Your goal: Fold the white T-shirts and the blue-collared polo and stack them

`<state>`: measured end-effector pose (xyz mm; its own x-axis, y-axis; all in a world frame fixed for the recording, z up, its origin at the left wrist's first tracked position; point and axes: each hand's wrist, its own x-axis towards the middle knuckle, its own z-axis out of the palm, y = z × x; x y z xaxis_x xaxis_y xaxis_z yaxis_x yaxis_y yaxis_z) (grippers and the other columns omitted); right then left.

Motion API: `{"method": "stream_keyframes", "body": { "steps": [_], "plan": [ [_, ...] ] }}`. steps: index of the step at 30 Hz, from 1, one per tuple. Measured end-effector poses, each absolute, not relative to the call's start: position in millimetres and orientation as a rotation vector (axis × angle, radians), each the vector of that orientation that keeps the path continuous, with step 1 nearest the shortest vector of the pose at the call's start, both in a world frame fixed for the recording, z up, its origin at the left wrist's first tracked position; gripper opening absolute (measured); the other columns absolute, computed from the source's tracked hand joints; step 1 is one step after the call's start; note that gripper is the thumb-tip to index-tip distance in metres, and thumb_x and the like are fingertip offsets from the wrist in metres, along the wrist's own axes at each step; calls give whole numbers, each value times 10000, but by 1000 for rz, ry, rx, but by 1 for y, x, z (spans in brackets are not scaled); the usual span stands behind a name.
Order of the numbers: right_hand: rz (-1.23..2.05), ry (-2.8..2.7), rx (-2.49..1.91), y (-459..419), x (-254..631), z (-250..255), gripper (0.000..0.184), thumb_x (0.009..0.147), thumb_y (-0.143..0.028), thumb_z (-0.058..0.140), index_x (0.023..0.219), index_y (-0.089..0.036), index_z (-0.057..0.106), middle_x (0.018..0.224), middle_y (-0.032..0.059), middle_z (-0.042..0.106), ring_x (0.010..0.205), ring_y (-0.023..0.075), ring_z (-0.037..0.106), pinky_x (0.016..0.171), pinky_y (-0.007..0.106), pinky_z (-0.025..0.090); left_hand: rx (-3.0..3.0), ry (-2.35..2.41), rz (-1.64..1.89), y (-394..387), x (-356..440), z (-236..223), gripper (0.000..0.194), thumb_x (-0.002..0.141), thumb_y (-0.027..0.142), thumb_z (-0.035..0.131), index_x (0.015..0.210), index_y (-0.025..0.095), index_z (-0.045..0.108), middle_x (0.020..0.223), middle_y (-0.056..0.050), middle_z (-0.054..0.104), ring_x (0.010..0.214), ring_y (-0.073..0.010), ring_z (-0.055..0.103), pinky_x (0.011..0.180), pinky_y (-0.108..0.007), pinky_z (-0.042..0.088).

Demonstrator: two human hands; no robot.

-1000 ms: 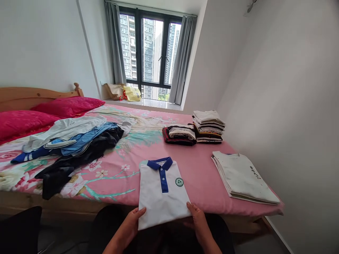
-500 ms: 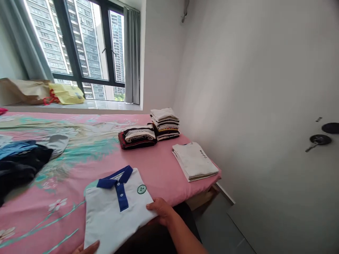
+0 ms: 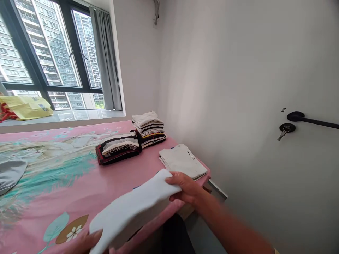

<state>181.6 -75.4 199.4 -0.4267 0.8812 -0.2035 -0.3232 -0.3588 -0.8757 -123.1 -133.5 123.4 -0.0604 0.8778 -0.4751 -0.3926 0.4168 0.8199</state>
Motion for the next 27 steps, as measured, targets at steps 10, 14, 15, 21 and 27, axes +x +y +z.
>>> {"method": "stream_keyframes", "body": {
  "steps": [10, 14, 15, 21, 27],
  "plan": [
    [1268, -1217, -1083, 83, 324, 261, 427, 843, -217, 445, 1179, 35, 519, 948, 121, 631, 678, 82, 528, 575, 222, 425, 911, 761, 1059, 55, 36, 248, 495, 600, 93, 674, 1080, 151, 566, 715, -4, 628, 494, -101, 551, 399, -184, 454],
    [1328, -852, -1288, 105, 392, 179, 331, 782, -206, 565, 1087, -80, 589, 792, 31, 633, 618, 85, 542, 537, 189, 446, 914, 853, 877, 90, 110, 184, 427, 617, 121, 669, 1020, 176, 539, 751, 6, 614, 545, -100, 560, 461, -206, 494],
    [1344, -764, -1349, 105, 404, 153, 288, 762, -188, 586, 1040, -111, 595, 722, 5, 613, 586, 89, 543, 513, 187, 460, 897, 950, 805, 93, 126, 160, 394, 627, 122, 660, 996, 176, 535, 715, 17, 597, 522, -91, 542, 480, -218, 508],
    [1354, -530, -1494, 95, 442, 40, 134, 764, -207, 620, 866, -151, 553, 598, -33, 520, 476, 72, 496, 400, 162, 474, 852, 1091, 623, 89, 164, 53, 364, 696, 161, 657, 1038, 172, 532, 637, 27, 536, 498, -91, 516, 494, -237, 517],
    [1368, -574, -1555, 106, 453, 39, 158, 752, -220, 652, 852, -154, 550, 597, -35, 520, 465, 80, 503, 375, 193, 494, 877, 1116, 545, 102, 161, 62, 375, 700, 220, 707, 1042, 156, 566, 739, -24, 601, 549, -114, 560, 543, -282, 557]
  ]
}}
